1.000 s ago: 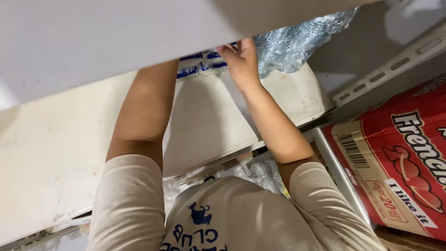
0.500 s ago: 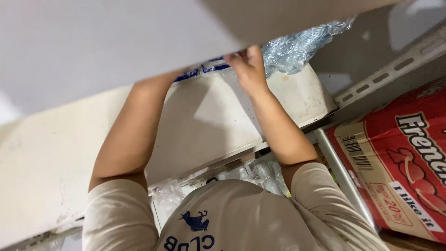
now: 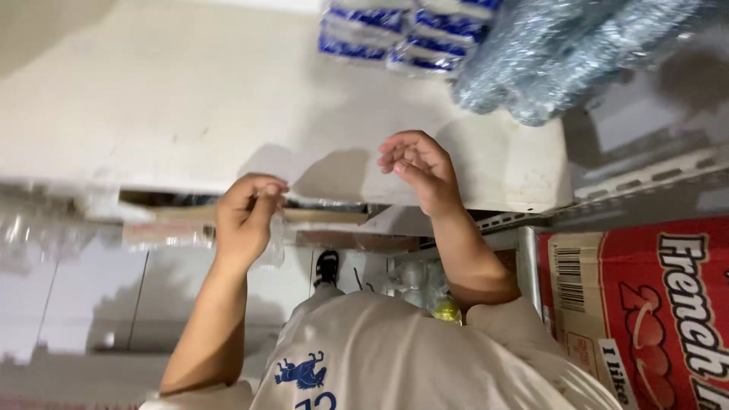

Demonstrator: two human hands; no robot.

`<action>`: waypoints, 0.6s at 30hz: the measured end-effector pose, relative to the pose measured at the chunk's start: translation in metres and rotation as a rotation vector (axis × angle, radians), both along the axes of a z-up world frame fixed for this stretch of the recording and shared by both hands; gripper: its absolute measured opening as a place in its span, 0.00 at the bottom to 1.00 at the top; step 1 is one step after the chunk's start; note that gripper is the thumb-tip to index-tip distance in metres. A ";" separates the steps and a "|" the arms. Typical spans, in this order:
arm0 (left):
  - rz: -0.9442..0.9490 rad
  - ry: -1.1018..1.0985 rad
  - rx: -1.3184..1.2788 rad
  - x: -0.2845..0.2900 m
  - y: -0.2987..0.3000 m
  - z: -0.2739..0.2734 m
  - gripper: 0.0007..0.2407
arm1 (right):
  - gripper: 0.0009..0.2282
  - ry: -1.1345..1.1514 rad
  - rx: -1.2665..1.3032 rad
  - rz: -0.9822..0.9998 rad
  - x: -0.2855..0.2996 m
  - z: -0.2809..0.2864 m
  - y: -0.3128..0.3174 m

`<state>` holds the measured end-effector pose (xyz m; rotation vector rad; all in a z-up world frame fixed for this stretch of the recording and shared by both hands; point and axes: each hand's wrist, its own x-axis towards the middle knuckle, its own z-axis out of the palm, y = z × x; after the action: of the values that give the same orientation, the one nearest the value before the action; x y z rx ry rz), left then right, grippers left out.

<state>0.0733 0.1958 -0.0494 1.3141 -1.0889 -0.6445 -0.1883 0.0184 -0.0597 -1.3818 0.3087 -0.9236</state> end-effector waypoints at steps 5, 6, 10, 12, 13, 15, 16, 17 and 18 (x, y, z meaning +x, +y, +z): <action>0.297 0.299 0.035 -0.017 0.109 -0.063 0.06 | 0.11 0.004 0.022 0.173 0.003 -0.020 0.047; 0.323 0.315 0.022 -0.023 0.128 -0.070 0.05 | 0.11 -0.004 0.020 0.219 0.006 -0.023 0.056; 0.451 0.313 0.024 -0.047 0.191 -0.076 0.04 | 0.10 0.021 -0.014 0.351 0.023 -0.032 0.094; 0.509 0.313 0.028 -0.059 0.220 -0.073 0.05 | 0.10 0.050 0.014 0.409 0.034 -0.034 0.113; 0.533 0.320 0.010 -0.064 0.233 -0.071 0.05 | 0.11 0.066 0.027 0.438 0.039 -0.035 0.123; 0.587 0.328 -0.027 -0.072 0.260 -0.066 0.06 | 0.11 0.085 0.022 0.484 0.053 -0.035 0.144; 0.616 0.330 -0.049 -0.074 0.272 -0.063 0.06 | 0.11 0.090 0.012 0.503 0.062 -0.034 0.153; 0.645 0.332 -0.071 -0.076 0.283 -0.061 0.06 | 0.11 0.087 0.003 0.539 0.070 -0.032 0.162; 0.664 0.342 -0.080 -0.078 0.296 -0.059 0.06 | 0.10 0.086 -0.004 0.580 0.076 -0.030 0.172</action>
<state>-0.0050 0.4915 -0.1087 1.3331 -0.3554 -0.3006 -0.1121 0.1902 -0.0896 -1.4084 -0.0362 -0.3853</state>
